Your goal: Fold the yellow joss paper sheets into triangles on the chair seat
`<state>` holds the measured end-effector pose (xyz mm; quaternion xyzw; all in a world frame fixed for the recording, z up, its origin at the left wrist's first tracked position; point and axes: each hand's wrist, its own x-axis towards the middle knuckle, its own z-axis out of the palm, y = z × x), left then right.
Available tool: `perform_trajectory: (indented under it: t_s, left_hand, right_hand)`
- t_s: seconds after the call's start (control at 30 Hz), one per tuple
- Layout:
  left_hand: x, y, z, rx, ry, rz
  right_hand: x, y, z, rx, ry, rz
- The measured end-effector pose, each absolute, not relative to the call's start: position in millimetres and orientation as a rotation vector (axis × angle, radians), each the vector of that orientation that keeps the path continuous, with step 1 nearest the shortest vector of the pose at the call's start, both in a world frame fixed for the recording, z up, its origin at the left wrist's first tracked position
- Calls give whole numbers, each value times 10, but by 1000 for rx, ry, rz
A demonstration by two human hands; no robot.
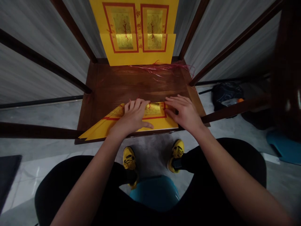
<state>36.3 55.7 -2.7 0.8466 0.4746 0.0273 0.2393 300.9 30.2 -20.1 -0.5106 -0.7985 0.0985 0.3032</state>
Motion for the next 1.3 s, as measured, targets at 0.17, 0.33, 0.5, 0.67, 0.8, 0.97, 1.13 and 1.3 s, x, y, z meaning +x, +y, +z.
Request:
perform_trajectory:
  t_s: [0.17,0.33,0.5,0.67,0.8,0.97,1.13,1.3]
  left_hand:
    - [357,557,-34,2321,1291,119]
    - [369,566,-21,2404,1233,170]
    - [368,572,36,2413,1197,281]
    - [342,557,34,2424,1189,262]
    - [339,521,23,2478,1225,185]
    - [332,484,89,2500,1184,109]
    - [319,520,30,2540,1237,102]
    - [338,549,-49,2512,1308,131]
  right_hand:
    - [2897,215,-25,-1238,-1827,883]
    - [2827,174,-99,-1219,-1756,1074]
    - [2729,143,-253,-1167,-1902,952]
    - [2687,108,-171,-1198,-1864,1088]
    - [2732,126,-100,-1158,-1813,1272]
    - [2886,208,-131,-1296,-1917,1159]
    - [2981,228,-47,-1289,-1940,1276]
    - [3030,207,89,-1102,-1970,1445]
